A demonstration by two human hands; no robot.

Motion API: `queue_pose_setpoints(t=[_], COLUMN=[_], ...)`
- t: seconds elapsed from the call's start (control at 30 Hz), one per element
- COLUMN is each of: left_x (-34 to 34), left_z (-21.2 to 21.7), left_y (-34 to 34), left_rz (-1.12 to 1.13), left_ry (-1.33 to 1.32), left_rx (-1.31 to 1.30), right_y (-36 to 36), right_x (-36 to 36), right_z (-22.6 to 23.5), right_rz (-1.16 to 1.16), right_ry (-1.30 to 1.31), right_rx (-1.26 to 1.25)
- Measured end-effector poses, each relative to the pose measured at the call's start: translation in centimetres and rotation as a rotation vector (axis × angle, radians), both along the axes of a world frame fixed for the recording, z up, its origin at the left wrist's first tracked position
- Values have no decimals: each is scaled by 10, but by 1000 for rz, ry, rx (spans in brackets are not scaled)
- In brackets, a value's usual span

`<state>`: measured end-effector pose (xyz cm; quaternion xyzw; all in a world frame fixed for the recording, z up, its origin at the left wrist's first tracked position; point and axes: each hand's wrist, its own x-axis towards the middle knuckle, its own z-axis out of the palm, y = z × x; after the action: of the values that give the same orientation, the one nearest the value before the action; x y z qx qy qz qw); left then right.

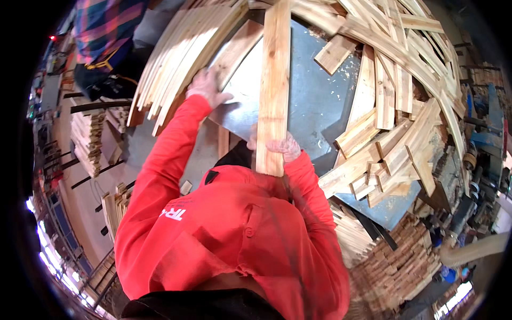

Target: The person sorts wooden planks on a metal table, picking them up one by one, inspecting them, and stacking them into neat piles. The person occasionally moves stacks to the side to make space for new piles.

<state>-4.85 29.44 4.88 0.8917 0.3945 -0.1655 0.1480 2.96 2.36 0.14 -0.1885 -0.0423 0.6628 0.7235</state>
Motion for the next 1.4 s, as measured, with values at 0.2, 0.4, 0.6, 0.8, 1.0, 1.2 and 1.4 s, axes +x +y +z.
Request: queue_pose_setpoints(t=[0.2, 0.4, 0.6, 0.8, 1.0, 1.2, 1.4], left_x=[-40, -19, -53, -48, 82, 55, -13], left_z=[-82, -68, -87, -88, 2, -95, -67], left_y=[26, 36, 39, 68, -47, -57, -15], left_rz=[-34, 81, 45, -142, -217, 117, 303], left_ry=[-12, -136, -402, -269, -238, -497, -610], left_rx=[-84, -399, -42, 487, -377, -520, -510], right_y=[24, 162, 170, 144, 123, 171, 210], right_x=[-48, -63, 205, 363, 223, 292, 344], right_z=[-55, -28, 80, 46, 7, 48, -16], right_rz=[-42, 611, 414, 1157, 1132, 123, 511], right_ry=[-454, -1520, -2766, -2809, -2644, -2509, -2357], right_rx=[-714, -667, -611, -971, 215, -483, -845])
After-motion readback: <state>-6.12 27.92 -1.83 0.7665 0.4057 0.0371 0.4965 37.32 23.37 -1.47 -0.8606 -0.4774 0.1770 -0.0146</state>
